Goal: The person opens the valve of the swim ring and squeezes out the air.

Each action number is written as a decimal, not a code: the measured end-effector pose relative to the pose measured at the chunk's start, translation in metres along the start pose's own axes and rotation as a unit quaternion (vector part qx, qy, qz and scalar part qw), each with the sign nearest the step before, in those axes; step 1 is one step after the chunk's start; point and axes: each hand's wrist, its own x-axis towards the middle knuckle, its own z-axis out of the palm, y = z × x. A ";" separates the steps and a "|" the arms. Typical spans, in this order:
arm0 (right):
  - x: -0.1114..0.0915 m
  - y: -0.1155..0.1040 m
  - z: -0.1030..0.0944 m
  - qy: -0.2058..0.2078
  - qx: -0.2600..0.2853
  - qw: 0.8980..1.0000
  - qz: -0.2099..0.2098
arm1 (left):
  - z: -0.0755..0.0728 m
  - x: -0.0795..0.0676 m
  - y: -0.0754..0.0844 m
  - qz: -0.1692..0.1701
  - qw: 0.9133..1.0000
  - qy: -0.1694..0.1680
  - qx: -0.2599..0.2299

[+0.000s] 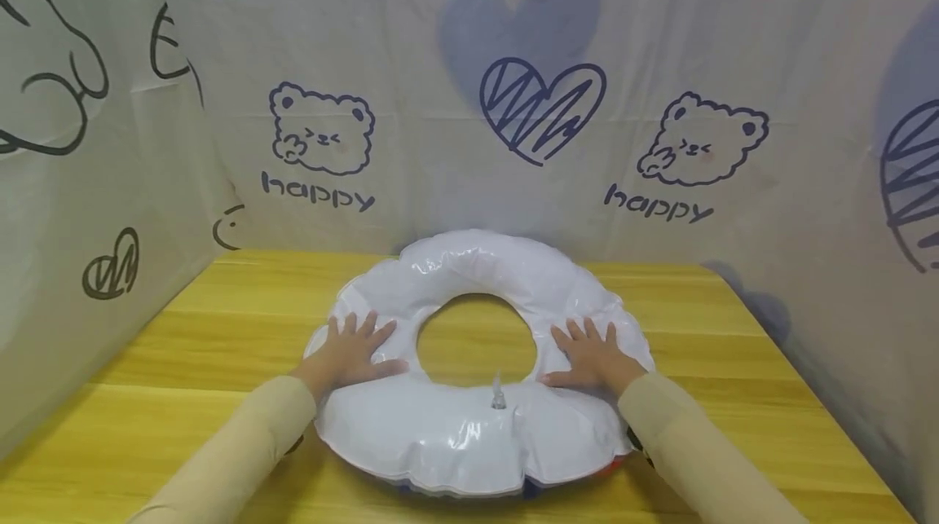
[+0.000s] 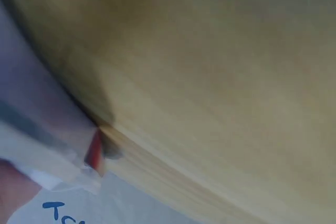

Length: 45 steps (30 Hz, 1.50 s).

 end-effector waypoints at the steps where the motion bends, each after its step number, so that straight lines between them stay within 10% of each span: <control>1: -0.003 -0.001 0.001 0.013 0.009 1.000 -0.017 | -0.001 -0.002 0.000 0.004 1.000 0.008 -0.015; 6: -0.022 -0.013 0.005 0.062 0.081 0.988 -0.118 | -0.008 -0.020 0.016 0.053 0.996 0.028 -0.067; 12: -0.047 -0.034 0.010 0.018 0.164 0.972 -0.165 | -0.004 -0.053 0.046 0.138 0.988 -0.001 -0.071; 25: -0.050 -0.058 0.026 -0.019 0.073 0.989 -0.131 | 0.026 -0.064 0.061 0.134 0.991 -0.008 -0.007; 36: -0.052 -0.067 0.039 0.061 -0.027 0.988 -0.137 | 0.031 -0.064 0.071 0.126 0.981 0.034 0.144; 45: -0.056 -0.052 0.026 0.090 -0.007 0.984 -0.151 | 0.025 -0.069 0.055 0.159 0.982 0.083 0.057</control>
